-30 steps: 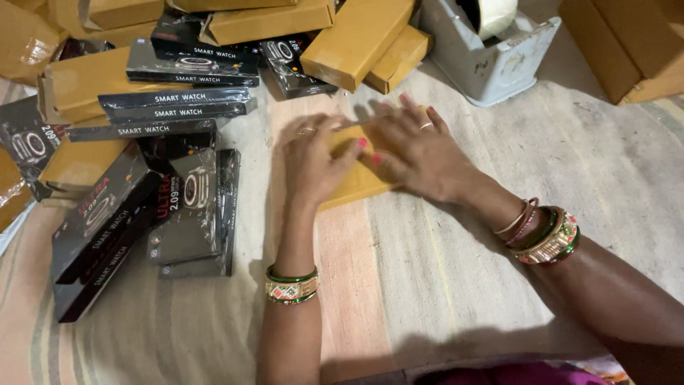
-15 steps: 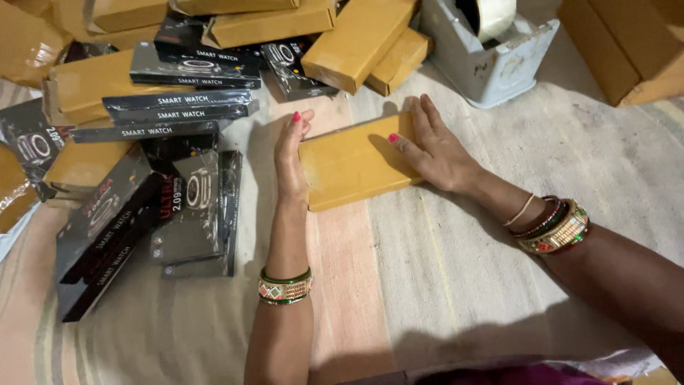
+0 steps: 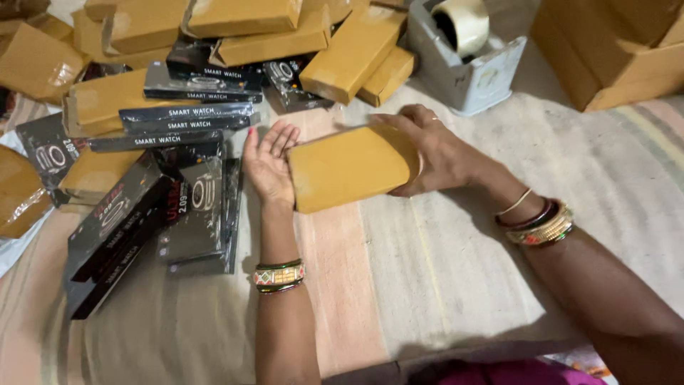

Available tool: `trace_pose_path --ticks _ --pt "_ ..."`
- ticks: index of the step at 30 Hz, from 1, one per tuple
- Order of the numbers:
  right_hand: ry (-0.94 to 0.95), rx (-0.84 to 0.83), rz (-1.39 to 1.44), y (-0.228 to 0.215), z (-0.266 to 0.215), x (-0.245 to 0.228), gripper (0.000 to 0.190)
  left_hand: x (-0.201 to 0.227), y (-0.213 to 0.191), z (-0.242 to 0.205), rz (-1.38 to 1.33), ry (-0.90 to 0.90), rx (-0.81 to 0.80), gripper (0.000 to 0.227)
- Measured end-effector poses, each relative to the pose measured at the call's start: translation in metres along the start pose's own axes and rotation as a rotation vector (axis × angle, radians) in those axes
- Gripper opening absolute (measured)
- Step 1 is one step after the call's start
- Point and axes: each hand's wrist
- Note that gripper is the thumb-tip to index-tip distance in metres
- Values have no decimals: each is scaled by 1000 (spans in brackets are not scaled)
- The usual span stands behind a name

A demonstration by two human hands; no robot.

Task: The person opens a smartwatch box, removes the watch and accessories, then places the box into a brown shipping envelope. They seal the envelope with clear packing tape using a tape dispenser and repeat the process with additional units.

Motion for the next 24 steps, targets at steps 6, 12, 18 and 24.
trace_pose_path --ticks 6,12,18,24 --pt "-163 722 -414 -17 -15 5 94 8 -1 -5 -198 -62 12 67" --pt "74 936 -359 -97 -44 51 87 4 1 -4 -61 -43 -40 63" --pt "245 888 -335 -138 -46 53 84 1 -3 0 -15 -68 -81 58" --pt "257 823 -347 -146 -39 42 82 -5 -7 1 -12 -79 -98 52"
Point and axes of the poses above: each hand's wrist, its own z-axis towards the middle knuckle, its own y-axis out of the palm, x = y × z, and after that the axes turned 15 degrees about y, right-handed
